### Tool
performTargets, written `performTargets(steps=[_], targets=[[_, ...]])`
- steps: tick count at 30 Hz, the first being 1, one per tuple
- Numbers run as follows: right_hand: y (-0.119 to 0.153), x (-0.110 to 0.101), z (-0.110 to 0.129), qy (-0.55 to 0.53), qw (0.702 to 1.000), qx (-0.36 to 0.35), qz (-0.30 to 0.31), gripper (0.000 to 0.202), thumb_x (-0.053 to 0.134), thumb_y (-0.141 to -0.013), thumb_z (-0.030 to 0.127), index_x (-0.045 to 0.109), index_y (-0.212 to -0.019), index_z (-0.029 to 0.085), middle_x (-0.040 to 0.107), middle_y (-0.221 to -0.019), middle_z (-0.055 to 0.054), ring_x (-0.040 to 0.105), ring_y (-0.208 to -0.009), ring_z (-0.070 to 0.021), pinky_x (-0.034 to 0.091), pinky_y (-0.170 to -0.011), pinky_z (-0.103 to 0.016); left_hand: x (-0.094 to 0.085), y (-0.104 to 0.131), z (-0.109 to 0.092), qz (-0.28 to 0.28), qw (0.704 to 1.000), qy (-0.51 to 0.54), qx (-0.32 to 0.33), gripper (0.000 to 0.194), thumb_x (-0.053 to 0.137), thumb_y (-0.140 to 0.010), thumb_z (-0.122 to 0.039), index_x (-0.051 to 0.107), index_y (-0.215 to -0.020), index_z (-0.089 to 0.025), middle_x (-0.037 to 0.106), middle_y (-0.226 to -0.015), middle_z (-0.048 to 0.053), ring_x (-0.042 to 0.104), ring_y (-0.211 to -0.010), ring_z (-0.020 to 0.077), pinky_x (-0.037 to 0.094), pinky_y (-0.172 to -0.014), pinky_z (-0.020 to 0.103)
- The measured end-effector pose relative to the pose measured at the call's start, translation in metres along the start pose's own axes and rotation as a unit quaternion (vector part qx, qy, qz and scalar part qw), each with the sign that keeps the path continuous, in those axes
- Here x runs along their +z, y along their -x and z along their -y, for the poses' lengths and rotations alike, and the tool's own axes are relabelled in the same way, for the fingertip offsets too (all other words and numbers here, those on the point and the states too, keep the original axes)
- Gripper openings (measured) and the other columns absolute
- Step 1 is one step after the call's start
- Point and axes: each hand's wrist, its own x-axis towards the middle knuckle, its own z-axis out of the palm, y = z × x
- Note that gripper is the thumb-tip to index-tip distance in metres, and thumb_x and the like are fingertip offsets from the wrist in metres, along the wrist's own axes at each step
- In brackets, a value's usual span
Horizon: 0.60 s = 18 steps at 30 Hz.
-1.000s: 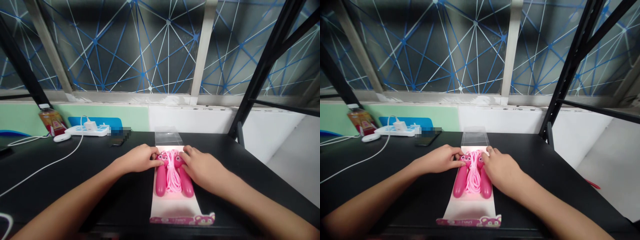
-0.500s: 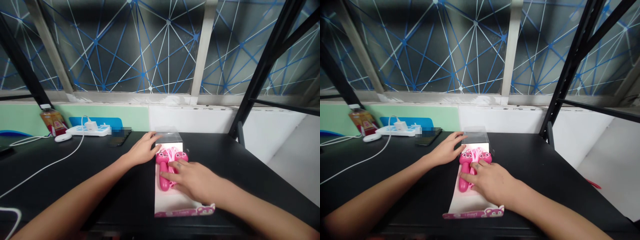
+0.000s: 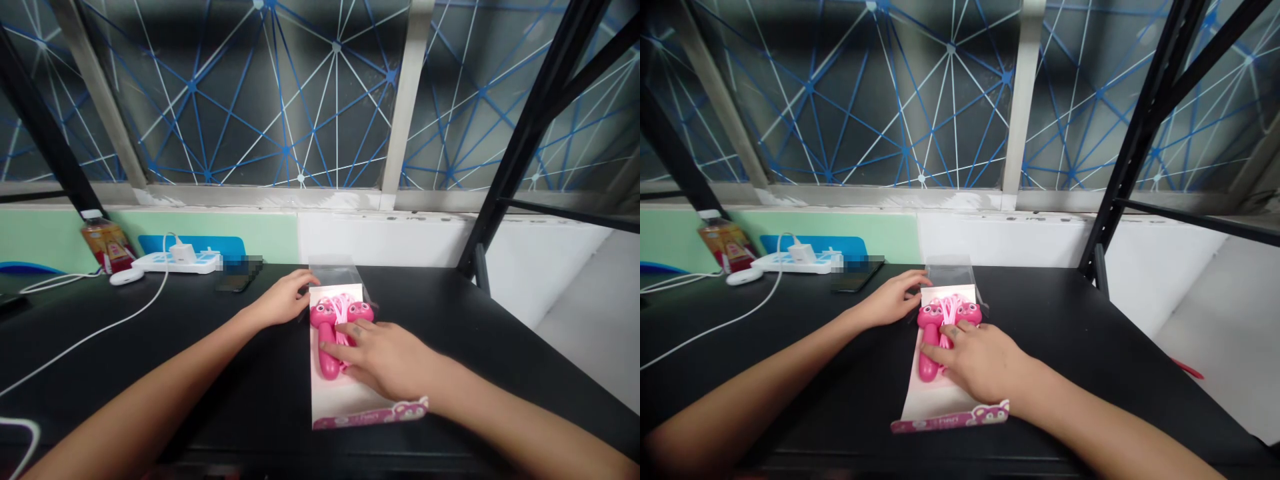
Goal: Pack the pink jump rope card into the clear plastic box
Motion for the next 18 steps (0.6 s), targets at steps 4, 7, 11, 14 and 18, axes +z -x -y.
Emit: performTargets(steps=[4,7,11,14,18], targets=[[0.000,0.005,-0.002,0.002,1.000,0.015,-0.011,0.040,0.055,-0.094,0.031,0.053,-0.133,0.030,0.065,-0.120,-0.011,0.064,-0.096,-0.0278,0.054,-0.067,-0.036,-0.001,0.003,-0.007,0.006,1.000,-0.006,0.007,0.029,0.049,-0.085,-0.014,0.062,-0.110,-0.023,0.054,-0.129,0.007,0.063,-0.088,0.0150,0.053,-0.076,0.029],[-0.003,0.016,-0.009,0.030,0.998,0.039,-0.030,0.042,0.054,-0.094,0.029,0.050,-0.135,0.030,0.064,-0.123,-0.012,0.063,-0.097,-0.0281,0.053,-0.068,-0.035,-0.002,0.006,-0.017,0.019,1.000,0.004,0.016,0.027,0.049,-0.086,-0.014,0.062,-0.109,-0.022,0.055,-0.128,0.007,0.063,-0.092,0.0156,0.053,-0.078,0.029],[-0.007,0.022,-0.017,0.088,0.991,0.073,-0.064,0.039,0.051,-0.094,0.020,0.052,-0.133,0.021,0.062,-0.122,-0.016,0.061,-0.100,-0.0292,0.051,-0.074,-0.039,-0.003,0.010,-0.031,0.037,0.999,0.004,0.031,0.029,0.047,-0.089,-0.016,0.060,-0.115,-0.024,0.053,-0.129,0.007,0.062,-0.100,0.0174,0.053,-0.082,0.030],[-0.006,0.013,-0.014,0.081,0.992,0.053,-0.083,0.032,0.048,-0.097,0.024,0.057,-0.126,0.014,0.065,-0.111,-0.016,0.060,-0.100,-0.0289,0.048,-0.082,-0.042,-0.004,0.011,-0.035,0.031,0.998,-0.008,0.045,0.027,0.047,-0.091,-0.018,0.060,-0.115,-0.024,0.054,-0.129,0.007,0.060,-0.107,0.0187,0.051,-0.090,0.033],[0.000,-0.004,0.001,-0.083,0.993,-0.083,-0.032,0.037,0.047,-0.097,0.047,0.064,-0.114,0.020,0.067,-0.095,-0.006,0.060,-0.091,-0.0213,0.046,-0.080,-0.033,-0.008,0.011,-0.034,0.017,0.998,-0.024,0.048,0.031,0.049,-0.093,-0.024,0.056,-0.123,-0.025,0.052,-0.134,0.007,0.057,-0.116,0.0208,0.046,-0.101,0.037]])
